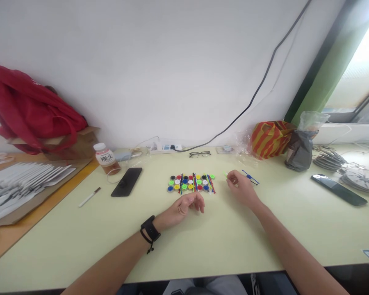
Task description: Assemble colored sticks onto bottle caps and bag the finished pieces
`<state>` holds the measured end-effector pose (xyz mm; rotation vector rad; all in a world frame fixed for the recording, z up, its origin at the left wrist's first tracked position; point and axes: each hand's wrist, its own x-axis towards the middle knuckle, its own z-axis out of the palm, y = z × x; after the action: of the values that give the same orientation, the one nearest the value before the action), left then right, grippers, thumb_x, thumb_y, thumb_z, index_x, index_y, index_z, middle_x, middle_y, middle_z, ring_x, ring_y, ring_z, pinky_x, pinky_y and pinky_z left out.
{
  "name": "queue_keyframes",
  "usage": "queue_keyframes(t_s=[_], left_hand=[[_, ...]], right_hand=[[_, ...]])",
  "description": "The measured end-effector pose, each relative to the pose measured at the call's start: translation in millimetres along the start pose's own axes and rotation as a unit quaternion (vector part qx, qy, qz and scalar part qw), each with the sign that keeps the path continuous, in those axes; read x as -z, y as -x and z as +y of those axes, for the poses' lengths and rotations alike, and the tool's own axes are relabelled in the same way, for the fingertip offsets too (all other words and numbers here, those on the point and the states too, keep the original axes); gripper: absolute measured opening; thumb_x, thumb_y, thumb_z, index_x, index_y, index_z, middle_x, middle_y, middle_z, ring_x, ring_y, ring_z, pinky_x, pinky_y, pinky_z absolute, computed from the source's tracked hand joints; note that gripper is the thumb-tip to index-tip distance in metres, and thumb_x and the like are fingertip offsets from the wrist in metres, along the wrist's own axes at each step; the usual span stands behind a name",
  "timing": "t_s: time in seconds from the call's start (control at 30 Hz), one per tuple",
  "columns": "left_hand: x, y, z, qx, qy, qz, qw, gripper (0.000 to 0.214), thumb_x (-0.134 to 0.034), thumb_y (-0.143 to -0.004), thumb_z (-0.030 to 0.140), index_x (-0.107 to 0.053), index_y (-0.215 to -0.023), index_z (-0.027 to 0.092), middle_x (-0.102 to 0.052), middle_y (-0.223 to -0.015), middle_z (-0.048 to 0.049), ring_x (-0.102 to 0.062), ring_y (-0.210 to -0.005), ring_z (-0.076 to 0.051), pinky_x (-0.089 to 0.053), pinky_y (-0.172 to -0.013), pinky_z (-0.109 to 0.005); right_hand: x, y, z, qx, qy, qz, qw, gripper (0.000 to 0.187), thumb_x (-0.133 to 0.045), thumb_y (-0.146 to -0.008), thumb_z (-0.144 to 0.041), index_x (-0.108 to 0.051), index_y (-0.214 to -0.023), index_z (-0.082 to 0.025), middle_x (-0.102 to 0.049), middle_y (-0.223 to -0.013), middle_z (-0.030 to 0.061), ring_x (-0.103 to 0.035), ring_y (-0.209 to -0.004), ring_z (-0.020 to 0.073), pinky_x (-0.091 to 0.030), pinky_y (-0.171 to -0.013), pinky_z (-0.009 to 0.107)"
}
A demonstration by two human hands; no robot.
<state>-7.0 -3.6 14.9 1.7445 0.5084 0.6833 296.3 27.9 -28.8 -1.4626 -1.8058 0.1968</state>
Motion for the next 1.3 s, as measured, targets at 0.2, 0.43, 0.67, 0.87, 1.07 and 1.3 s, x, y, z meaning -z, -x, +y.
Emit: queue_keyframes(t_s=[0.2, 0.43, 0.67, 0.87, 1.07, 1.3], left_hand=[[-1.4, -1.0, -2.1, 0.02, 0.018, 0.017, 0.999, 0.051, -0.036, -0.104, 0.058, -0.067, -0.106, 0.018, -0.07, -0.091, -0.0098, -0.062, -0.085, -0.022, -0.045, -0.082, -0.033], [-1.5, -3.9, 2.7, 0.05, -0.057, 0.044, 0.996, 0.036, -0.036, -0.096, 0.017, -0.061, -0.07, 0.018, -0.066, -0.076, -0.0062, -0.059, -0.075, -0.019, -0.044, -0.077, -0.031], [-1.6, -4.0, -0.3, 0.049, -0.037, 0.035, 0.998, 0.031, -0.036, -0.092, 0.012, -0.065, -0.082, 0.017, -0.065, -0.077, -0.0052, -0.06, -0.076, -0.018, -0.045, -0.073, -0.029], [-1.1, -4.9, -0.2, 0.072, -0.084, 0.03, 0.993, 0.027, -0.036, -0.086, 0.011, -0.051, -0.064, 0.018, -0.062, -0.07, -0.0023, -0.05, -0.067, -0.015, -0.038, -0.068, -0.028], [-0.6, -6.1, -3.0, 0.083, -0.104, 0.028, 0.991, 0.028, -0.037, -0.084, 0.011, -0.054, -0.062, 0.018, -0.057, -0.066, -0.0008, -0.045, -0.064, -0.014, -0.035, -0.064, -0.028], [0.1, -6.1, -4.1, 0.082, -0.111, 0.025, 0.99, 0.028, -0.038, -0.084, 0.012, -0.054, -0.062, 0.017, -0.057, -0.066, 0.0, -0.045, -0.063, -0.014, -0.034, -0.064, -0.028]], right_hand=[[0.2, -1.4, -5.5, -0.008, -0.074, 0.013, 0.997, 0.021, -0.053, -0.089, -0.032, -0.063, -0.104, -0.022, -0.068, -0.087, 0.0065, -0.062, -0.074, 0.0219, -0.05, -0.065, 0.035], [4.2, -3.3, -12.0, -0.015, -0.11, 0.041, 0.993, 0.025, -0.056, -0.093, -0.045, -0.064, -0.086, -0.022, -0.071, -0.094, 0.0104, -0.066, -0.081, 0.0237, -0.055, -0.075, 0.039], [2.3, -1.8, -10.8, -0.059, -0.128, 0.068, 0.988, 0.018, -0.061, -0.089, -0.039, -0.063, -0.09, -0.021, -0.074, -0.087, 0.0073, -0.071, -0.077, 0.0233, -0.057, -0.073, 0.038], [-7.4, 0.9, -7.2, -0.061, -0.131, 0.058, 0.988, 0.022, -0.053, -0.094, -0.035, -0.069, -0.1, -0.021, -0.077, -0.096, 0.0092, -0.076, -0.087, 0.0245, -0.06, -0.081, 0.039], [-14.8, 1.8, -4.1, -0.049, -0.129, 0.043, 0.989, 0.023, -0.051, -0.094, -0.031, -0.071, -0.101, -0.021, -0.078, -0.096, 0.0089, -0.076, -0.09, 0.0252, -0.059, -0.087, 0.042], [-16.1, 0.1, -0.9, -0.038, -0.116, 0.035, 0.992, 0.024, -0.051, -0.096, -0.032, -0.071, -0.103, -0.021, -0.079, -0.098, 0.0102, -0.075, -0.094, 0.0268, -0.059, -0.087, 0.043]])
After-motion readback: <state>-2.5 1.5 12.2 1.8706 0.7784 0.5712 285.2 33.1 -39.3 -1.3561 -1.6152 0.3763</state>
